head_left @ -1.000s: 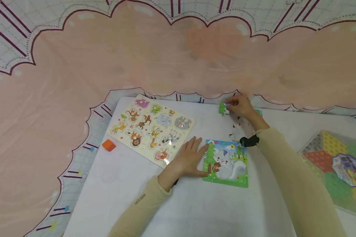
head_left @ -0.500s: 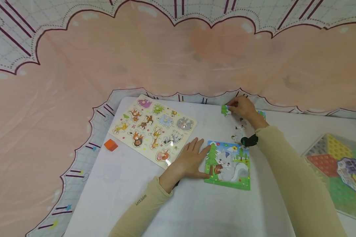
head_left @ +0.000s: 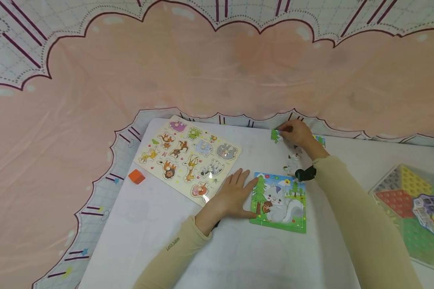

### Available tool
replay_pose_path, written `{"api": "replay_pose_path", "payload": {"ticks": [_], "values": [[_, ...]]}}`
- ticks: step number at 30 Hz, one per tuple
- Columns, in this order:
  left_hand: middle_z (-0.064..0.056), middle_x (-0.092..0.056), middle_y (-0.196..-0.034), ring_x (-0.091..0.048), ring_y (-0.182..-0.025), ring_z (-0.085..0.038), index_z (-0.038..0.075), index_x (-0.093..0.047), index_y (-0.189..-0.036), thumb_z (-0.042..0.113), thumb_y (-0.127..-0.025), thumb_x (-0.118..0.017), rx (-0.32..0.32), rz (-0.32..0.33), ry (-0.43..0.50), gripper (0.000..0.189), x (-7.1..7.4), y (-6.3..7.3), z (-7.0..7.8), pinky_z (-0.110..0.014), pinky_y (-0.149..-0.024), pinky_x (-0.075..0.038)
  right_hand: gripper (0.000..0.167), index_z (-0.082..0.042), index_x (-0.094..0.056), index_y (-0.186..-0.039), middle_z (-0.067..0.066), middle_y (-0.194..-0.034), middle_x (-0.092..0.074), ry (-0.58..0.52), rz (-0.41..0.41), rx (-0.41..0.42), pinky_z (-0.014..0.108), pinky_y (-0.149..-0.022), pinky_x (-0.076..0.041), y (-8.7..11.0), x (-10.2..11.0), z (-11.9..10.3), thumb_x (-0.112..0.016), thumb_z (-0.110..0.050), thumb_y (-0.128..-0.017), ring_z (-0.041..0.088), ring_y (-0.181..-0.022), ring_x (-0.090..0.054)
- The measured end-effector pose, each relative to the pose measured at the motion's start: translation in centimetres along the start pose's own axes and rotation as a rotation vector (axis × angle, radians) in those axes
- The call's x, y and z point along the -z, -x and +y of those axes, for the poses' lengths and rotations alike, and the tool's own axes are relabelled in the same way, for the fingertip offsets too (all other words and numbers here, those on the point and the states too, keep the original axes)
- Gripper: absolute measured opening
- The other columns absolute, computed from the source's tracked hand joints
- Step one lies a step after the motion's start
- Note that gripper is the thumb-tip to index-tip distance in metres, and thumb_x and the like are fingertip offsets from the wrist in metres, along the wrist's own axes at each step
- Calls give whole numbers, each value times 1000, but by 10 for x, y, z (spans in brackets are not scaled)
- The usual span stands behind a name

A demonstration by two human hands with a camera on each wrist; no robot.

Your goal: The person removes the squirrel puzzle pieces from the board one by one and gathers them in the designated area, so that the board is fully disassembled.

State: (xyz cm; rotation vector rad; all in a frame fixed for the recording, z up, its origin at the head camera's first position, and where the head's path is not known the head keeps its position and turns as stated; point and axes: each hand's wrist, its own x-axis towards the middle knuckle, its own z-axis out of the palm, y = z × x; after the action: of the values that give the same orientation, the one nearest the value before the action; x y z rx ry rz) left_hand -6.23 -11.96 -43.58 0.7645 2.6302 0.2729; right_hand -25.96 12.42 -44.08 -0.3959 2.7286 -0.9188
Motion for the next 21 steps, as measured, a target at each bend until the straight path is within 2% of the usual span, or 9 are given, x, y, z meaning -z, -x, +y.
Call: {"api": "replay_pose_path", "payload": {"ticks": [9, 15, 21], "values": [[-17, -16, -161, -10, -149, -37, 15, -27, -157, 65, -76, -73, 3, -5, 3, 105, 4, 2, 3, -51, -118, -16, 22, 4, -72, -108, 22, -102, -67, -10, 14, -9, 44, -76, -47, 2, 0, 3, -63, -11, -95, 34, -91, -59], [-17, -16, -161, -10, -149, -37, 15, -27, -157, 65, -76, -73, 2, -5, 4, 105, 3, 1, 3, -51, -118, -17, 25, 4, -73, -110, 22, -102, -67, -22, 21, -16, 37, -70, -46, 6, 3, 4, -63, -14, -95, 32, -87, -59], [-16, -14, -162, -7, -149, -37, 17, -25, -158, 65, -76, -72, 16, -30, 20, 106, 4, -1, 1, -50, -119, -15, 30, 7, -69, -112, 22, -99, -63, -35, 87, 33, 33, -64, -45, 12, 9, -2, -59, -17, -97, 33, -87, -58]]}}
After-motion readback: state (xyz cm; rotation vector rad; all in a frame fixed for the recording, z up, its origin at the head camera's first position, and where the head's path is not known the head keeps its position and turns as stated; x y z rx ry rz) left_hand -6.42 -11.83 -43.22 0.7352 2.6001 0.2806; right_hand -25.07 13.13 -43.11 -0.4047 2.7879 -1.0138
